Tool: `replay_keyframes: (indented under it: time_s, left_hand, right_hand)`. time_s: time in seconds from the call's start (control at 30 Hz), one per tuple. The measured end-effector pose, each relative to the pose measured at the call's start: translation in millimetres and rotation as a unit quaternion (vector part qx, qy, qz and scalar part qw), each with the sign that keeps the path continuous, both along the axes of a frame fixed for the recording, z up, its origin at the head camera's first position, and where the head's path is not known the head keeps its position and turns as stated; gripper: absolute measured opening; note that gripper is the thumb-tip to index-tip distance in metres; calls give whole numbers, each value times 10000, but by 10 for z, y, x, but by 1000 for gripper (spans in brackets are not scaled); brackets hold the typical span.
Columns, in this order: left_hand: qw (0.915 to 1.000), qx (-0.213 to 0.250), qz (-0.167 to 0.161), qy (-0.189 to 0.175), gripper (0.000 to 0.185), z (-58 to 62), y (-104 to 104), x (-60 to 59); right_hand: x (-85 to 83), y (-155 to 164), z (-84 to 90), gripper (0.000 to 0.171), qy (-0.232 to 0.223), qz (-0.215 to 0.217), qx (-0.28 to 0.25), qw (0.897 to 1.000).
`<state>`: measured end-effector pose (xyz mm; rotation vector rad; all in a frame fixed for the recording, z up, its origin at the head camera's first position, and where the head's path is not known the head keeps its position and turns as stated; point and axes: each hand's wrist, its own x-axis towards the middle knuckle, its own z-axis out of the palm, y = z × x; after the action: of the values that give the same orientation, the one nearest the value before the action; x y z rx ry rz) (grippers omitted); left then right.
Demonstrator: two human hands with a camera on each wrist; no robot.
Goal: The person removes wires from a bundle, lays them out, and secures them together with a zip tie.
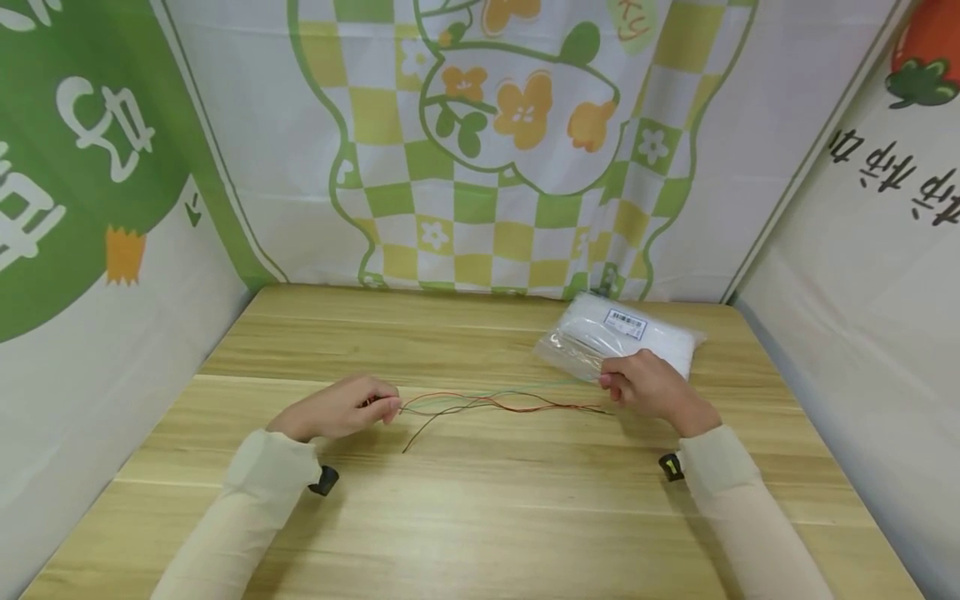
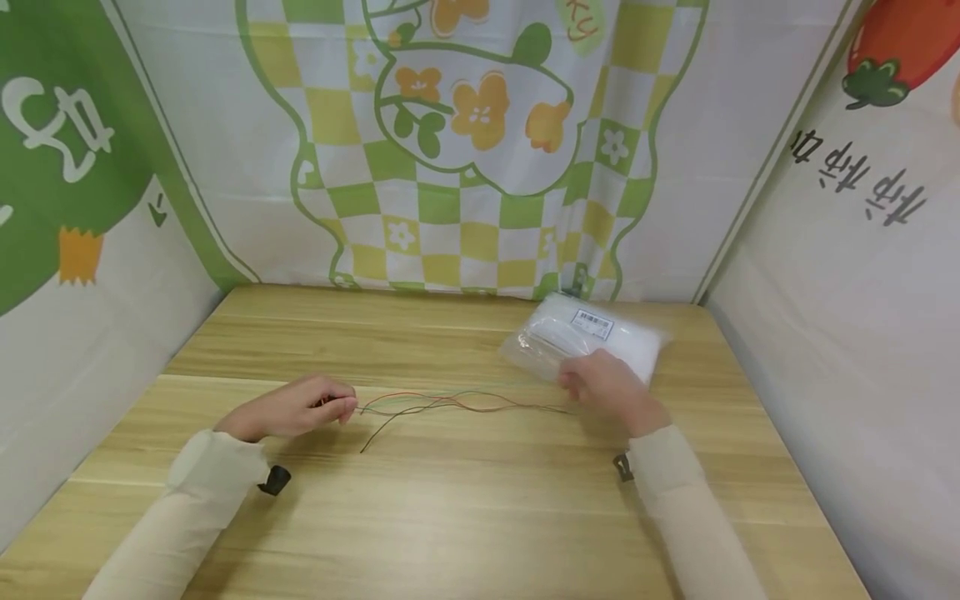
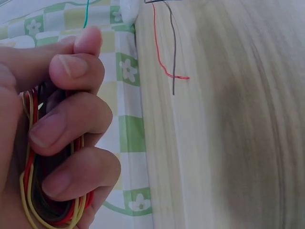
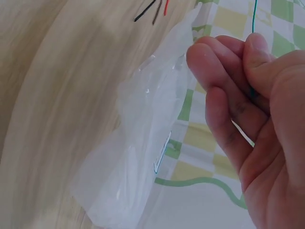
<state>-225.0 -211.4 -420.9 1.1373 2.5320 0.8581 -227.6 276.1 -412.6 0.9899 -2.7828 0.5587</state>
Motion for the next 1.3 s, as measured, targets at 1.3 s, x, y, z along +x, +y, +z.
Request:
replay_keyframes:
  time_s: [1.3]
  left_hand:
    - [9891,-217,565,1343,39,-151,53,3]
  right_hand:
    - [-35,143,-245,31,-247,293,-173,9991]
